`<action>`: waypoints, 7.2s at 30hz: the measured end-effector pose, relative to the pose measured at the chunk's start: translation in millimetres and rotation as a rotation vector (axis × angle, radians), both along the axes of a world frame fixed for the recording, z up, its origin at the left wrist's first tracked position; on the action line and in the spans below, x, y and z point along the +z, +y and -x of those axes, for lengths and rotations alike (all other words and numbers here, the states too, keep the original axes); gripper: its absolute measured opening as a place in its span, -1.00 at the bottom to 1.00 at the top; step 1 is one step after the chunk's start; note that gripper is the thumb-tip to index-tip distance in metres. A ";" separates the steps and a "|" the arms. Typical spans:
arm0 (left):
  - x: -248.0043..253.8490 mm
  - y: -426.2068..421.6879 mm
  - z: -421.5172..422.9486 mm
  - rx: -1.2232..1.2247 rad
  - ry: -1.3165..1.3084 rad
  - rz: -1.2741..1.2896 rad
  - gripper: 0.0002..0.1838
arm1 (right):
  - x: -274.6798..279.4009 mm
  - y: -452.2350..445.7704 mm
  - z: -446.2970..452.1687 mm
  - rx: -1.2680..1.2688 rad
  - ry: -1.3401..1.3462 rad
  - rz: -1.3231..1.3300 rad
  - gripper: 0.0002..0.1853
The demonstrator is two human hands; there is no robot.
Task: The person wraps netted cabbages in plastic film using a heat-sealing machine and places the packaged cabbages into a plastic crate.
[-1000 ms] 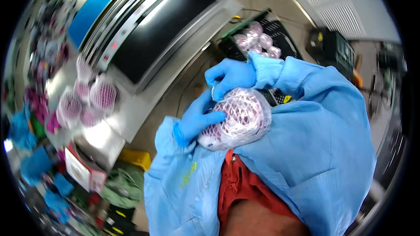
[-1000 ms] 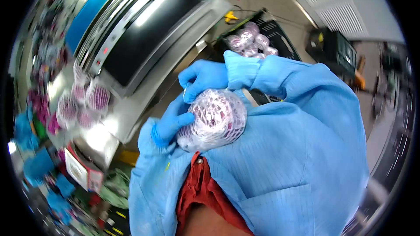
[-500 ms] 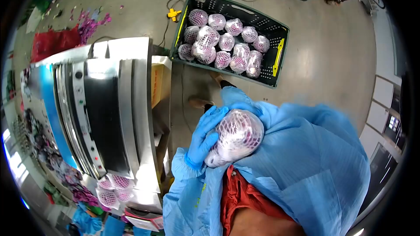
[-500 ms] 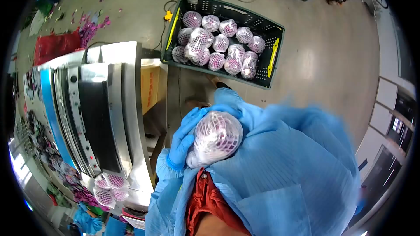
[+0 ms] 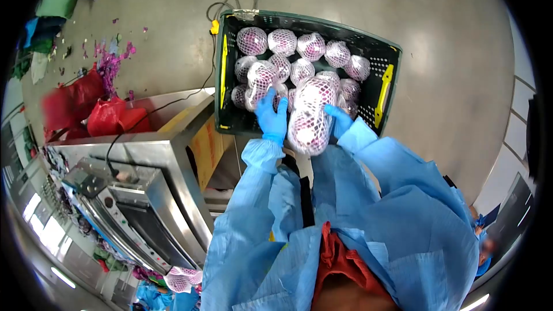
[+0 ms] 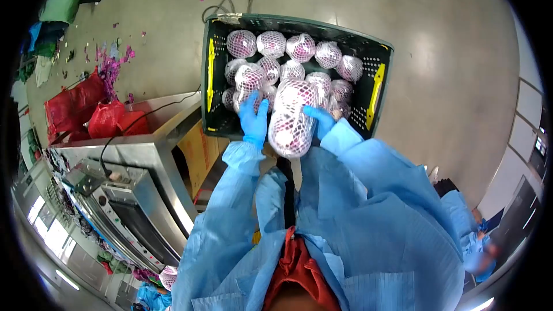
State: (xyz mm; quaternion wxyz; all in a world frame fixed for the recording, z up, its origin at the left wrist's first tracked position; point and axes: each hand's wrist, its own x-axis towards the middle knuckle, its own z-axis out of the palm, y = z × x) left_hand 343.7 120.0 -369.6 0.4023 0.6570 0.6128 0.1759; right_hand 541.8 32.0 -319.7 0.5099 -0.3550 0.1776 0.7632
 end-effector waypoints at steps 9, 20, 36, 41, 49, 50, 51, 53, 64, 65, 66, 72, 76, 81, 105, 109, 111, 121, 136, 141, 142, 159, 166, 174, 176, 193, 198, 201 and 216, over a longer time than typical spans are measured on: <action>-57.9 79.2 -7.2 -0.039 0.689 0.347 0.34 | -177.2 57.4 -14.5 0.106 -0.289 0.016 -0.36; -43.6 90.2 31.1 0.039 0.517 0.176 0.30 | -168.6 64.4 49.5 -0.021 -0.299 0.002 -0.27; -57.1 93.9 25.0 0.027 0.677 0.252 0.29 | -210.9 68.9 95.6 0.203 -0.688 0.078 0.47; -52.8 80.8 30.7 -0.008 0.603 0.127 0.20 | -208.7 61.4 95.6 0.069 -0.637 -0.030 0.39; 51.4 11.2 44.2 0.019 0.325 -0.089 0.01 | -175.3 -6.9 103.5 0.523 -1.397 0.140 -0.24; 67.7 -2.5 51.6 0.064 0.205 -0.025 0.00 | -130.7 1.8 107.6 0.543 -1.404 0.040 -0.29; 81.8 -17.7 56.3 0.085 0.170 -0.006 0.00 | -115.4 -4.1 110.5 0.584 -1.414 -0.039 -0.27; 94.6 -65.8 70.2 0.175 0.097 -0.011 0.00 | -40.1 4.0 128.6 0.632 -1.456 -0.413 -0.35; 292.4 -289.6 251.2 1.105 -0.371 -0.007 -0.60 | 252.2 -55.6 388.8 1.267 -0.524 -1.642 -0.79; 293.8 -313.5 273.7 1.178 -0.263 -0.098 -0.63 | 252.5 -74.4 417.3 1.301 -0.466 -1.633 -0.75; 292.0 -334.2 296.2 1.247 -0.159 -0.189 -0.67 | 252.2 -90.1 445.7 1.337 -0.417 -1.624 -0.70; 355.2 -420.2 522.2 1.460 0.390 -0.725 -0.53 | 280.7 -162.8 673.7 1.669 -0.169 -1.243 -0.24; 369.5 -439.1 684.4 1.442 0.409 -0.787 -0.50 | 291.1 -197.5 813.0 1.718 -0.297 -0.895 0.01; 325.4 -435.0 784.9 1.368 -0.176 -0.443 -0.46 | 282.6 -228.2 869.1 1.592 -0.396 -0.805 0.05; 388.4 -40.3 601.2 1.224 -0.623 -0.392 -0.40 | 381.0 239.8 721.6 1.775 -0.815 -0.956 -0.28; 388.0 -33.6 589.9 1.280 -0.543 -0.499 -0.47 | 371.6 249.1 718.1 1.817 -0.816 -1.016 -0.20; 384.4 -37.3 591.4 1.292 -0.517 -0.519 -0.49 | 368.8 244.1 720.1 1.860 -0.858 -1.091 -0.15; 387.2 -47.5 594.6 1.299 -0.223 -0.448 -0.45 | 366.4 249.0 716.2 1.758 -1.006 -1.241 -0.04; 405.2 -185.2 560.6 1.150 0.125 0.006 -0.32 | 408.9 298.9 590.4 1.954 -1.504 -1.310 -0.53; 395.5 -193.6 572.5 1.118 0.002 0.126 -0.53 | 379.9 291.7 564.1 1.991 -1.326 -0.797 -0.61; 407.1 -184.2 571.9 1.146 -0.128 0.190 -0.56 | 373.9 290.4 564.5 1.962 -1.260 -0.767 -0.59; 446.9 -168.5 594.8 1.266 -0.874 0.246 -0.81 | 404.8 278.0 572.5 1.761 -0.902 -0.604 -0.81; 494.4 -140.2 630.1 1.137 -0.694 -0.690 -0.72 | 464.9 322.7 617.1 1.253 -0.452 -1.509 -0.82; 404.3 -37.4 661.8 0.661 0.191 -0.304 0.11 | 337.6 286.6 713.3 1.536 -0.715 -2.157 0.35; 396.2 -32.0 654.1 0.832 -0.199 -0.257 -0.06 | 344.8 271.8 716.1 1.546 -0.833 -1.942 0.32; 367.4 -175.1 463.9 1.161 -1.336 0.617 -0.49 | 351.0 143.0 546.3 2.133 -0.650 -0.852 -0.16; 372.1 -226.9 463.6 0.846 -0.540 0.031 -0.32 | 342.3 177.0 503.2 1.804 -0.813 -2.186 0.11; 374.5 -227.5 467.7 0.539 0.282 -0.130 -0.27 | 328.5 189.0 494.0 1.750 -1.155 -2.540 0.04; 374.0 -221.7 449.3 1.266 -0.683 -0.608 -0.86 | 398.1 162.8 480.0 1.560 -0.600 -1.721 -0.84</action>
